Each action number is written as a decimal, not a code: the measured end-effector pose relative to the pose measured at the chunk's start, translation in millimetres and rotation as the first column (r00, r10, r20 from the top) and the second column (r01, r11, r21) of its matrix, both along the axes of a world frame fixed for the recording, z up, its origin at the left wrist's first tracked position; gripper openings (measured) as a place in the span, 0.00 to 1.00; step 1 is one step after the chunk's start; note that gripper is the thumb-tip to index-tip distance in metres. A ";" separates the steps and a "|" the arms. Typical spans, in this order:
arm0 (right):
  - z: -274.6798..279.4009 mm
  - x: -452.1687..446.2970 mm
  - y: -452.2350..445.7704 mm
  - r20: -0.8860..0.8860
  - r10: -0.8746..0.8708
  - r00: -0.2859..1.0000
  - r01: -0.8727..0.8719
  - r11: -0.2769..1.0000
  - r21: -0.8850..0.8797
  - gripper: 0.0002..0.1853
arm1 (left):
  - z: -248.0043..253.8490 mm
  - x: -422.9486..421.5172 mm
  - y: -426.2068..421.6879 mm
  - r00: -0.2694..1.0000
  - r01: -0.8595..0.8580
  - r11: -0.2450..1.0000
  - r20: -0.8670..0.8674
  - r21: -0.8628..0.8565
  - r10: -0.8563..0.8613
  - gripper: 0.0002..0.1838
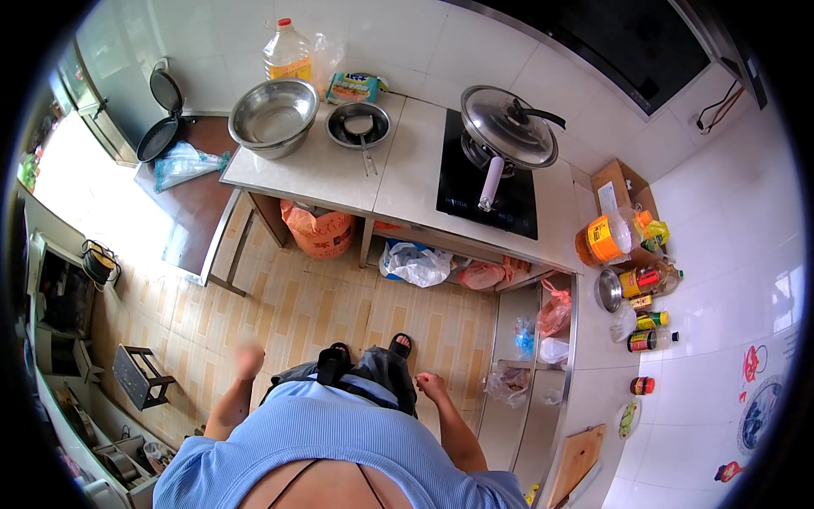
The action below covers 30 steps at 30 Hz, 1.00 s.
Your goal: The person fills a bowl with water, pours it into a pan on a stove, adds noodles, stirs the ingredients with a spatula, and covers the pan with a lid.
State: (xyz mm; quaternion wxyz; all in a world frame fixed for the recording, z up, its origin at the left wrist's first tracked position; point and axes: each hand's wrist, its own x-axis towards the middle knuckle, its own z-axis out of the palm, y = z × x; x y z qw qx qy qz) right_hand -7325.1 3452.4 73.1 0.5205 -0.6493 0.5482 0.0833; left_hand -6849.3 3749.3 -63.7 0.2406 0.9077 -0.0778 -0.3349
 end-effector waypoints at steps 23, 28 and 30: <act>1.1 0.3 2.3 0.013 0.009 1.000 -0.009 1.000 -0.001 0.15 | -19.5 5.2 3.4 0.998 0.047 0.999 -0.035 0.010 -0.046 0.23; 6.2 4.1 1.6 -0.009 -0.001 1.000 0.001 1.000 -0.002 0.15 | 14.9 -0.4 -9.4 0.988 0.148 0.977 0.011 0.154 -0.151 0.24; 2.9 3.4 1.1 -0.006 0.005 1.000 -0.005 1.000 -0.011 0.15 | 21.1 -2.2 -12.1 0.974 0.209 0.952 0.035 0.222 -0.222 0.24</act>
